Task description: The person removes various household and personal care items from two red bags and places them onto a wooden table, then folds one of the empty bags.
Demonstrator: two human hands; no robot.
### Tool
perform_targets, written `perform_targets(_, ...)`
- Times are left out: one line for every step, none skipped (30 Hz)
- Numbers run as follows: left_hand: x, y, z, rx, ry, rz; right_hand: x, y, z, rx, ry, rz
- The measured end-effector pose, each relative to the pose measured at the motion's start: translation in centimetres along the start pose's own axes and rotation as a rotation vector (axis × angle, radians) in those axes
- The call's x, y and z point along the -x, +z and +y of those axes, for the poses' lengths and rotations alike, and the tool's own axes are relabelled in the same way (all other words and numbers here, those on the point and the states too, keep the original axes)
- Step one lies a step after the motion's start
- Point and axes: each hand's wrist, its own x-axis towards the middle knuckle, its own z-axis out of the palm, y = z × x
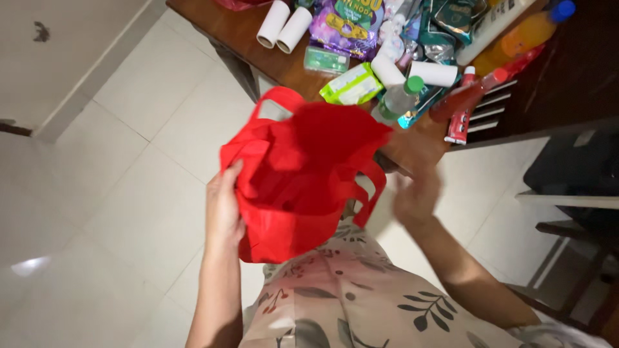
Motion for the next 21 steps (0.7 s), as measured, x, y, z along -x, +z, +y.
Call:
perform_targets(0.2, 0.0, -0.8, 0.003, -0.009, -0.021, 0.9, 1.0, -0.9, 0.147, -0.032, -0.242)
perform_targets(0.3, 0.1, -1.6, -0.022, -0.010, -0.045, 2.0, 2.4, -1.6, 0.292, -0.063, -0.485)
perform_targets(0.3, 0.1, -2.3, -0.048, -0.001, -0.070, 2.4, 4.5, -1.7, 0.398, -0.198, -0.539)
perform_targets(0.3, 0.1, -2.7, -0.074, 0.008, -0.096, 2.7, 6.1, -1.8, 0.504, -0.335, -0.592)
perform_targets(0.2, -0.1, -2.8, -0.126, -0.018, -0.105, 2.7, 7.2, -1.8, 0.526, -0.171, -0.652)
perform_targets(0.0, -0.3, -3.0, -0.177, -0.045, -0.114, 2.4, 8.2, -1.5, 0.546, -0.006, -0.712)
perform_targets(0.1, -0.8, -3.3, -0.229, -0.075, -0.115, 2.5, 8.7, -1.1, 0.560, 0.165, -0.776)
perform_targets(0.0, -1.7, -3.3, -0.369, 0.047, -0.175, 2.6, 8.6, -0.7, 0.558, 0.192, -0.729)
perform_targets(-0.2, -3.3, -2.9, -0.509, 0.172, -0.228, 2.2, 8.4, -0.2, 0.552, 0.216, -0.690)
perform_targets(-0.4, -5.0, -2.6, -0.651, 0.297, -0.278, 1.7, 8.0, 0.3, 0.547, 0.239, -0.650)
perform_targets(-0.4, -6.8, -2.4, -0.861, 0.376, -0.113, 1.1, 7.4, 0.7, 0.437, 0.259, -0.653)
perform_targets(-0.3, -8.8, -2.2, -1.068, 0.449, 0.060, 0.6, 6.8, 1.0, 0.327, 0.280, -0.656)
perform_targets(-0.2, -10.6, -2.2, -1.268, 0.516, 0.236, 0.2, 6.1, 1.2, 0.283, 0.284, -0.667)
perform_targets(-0.2, -12.4, -2.2, -1.222, 0.438, 0.249, -0.3, 5.7, 1.4, 0.239, 0.289, -0.677)
perform_targets(-0.3, -13.9, -2.5, -1.174, 0.357, 0.255, -0.5, 5.2, 1.6, 0.199, 0.299, -0.683)
perform_targets(-0.4, -15.1, -3.1, -1.125, 0.277, 0.260, -0.6, 4.9, 1.8, 0.172, 0.341, -0.678)
perform_targets(-0.6, -15.8, -4.1, -1.031, 0.099, 0.250, -0.7, 4.7, 2.1, 0.146, 0.383, -0.672)
perform_targets(-0.7, -16.4, -5.0, -0.932, -0.076, 0.236, -0.7, 4.6, 2.3, 0.121, 0.426, -0.665)
perform_targets(-0.7, -17.0, -5.8, -0.829, -0.247, 0.217, -0.5, 4.4, 2.5, 0.130, 0.430, -0.652)
perform_targets(-0.5, -17.4, -6.8, -0.760, -0.257, 0.190, -0.4, 4.3, 2.6, 0.139, 0.433, -0.640)
perform_targets(-0.2, -17.6, -7.8, -0.694, -0.262, 0.159, -0.4, 4.1, 2.6, 0.150, 0.431, -0.623)
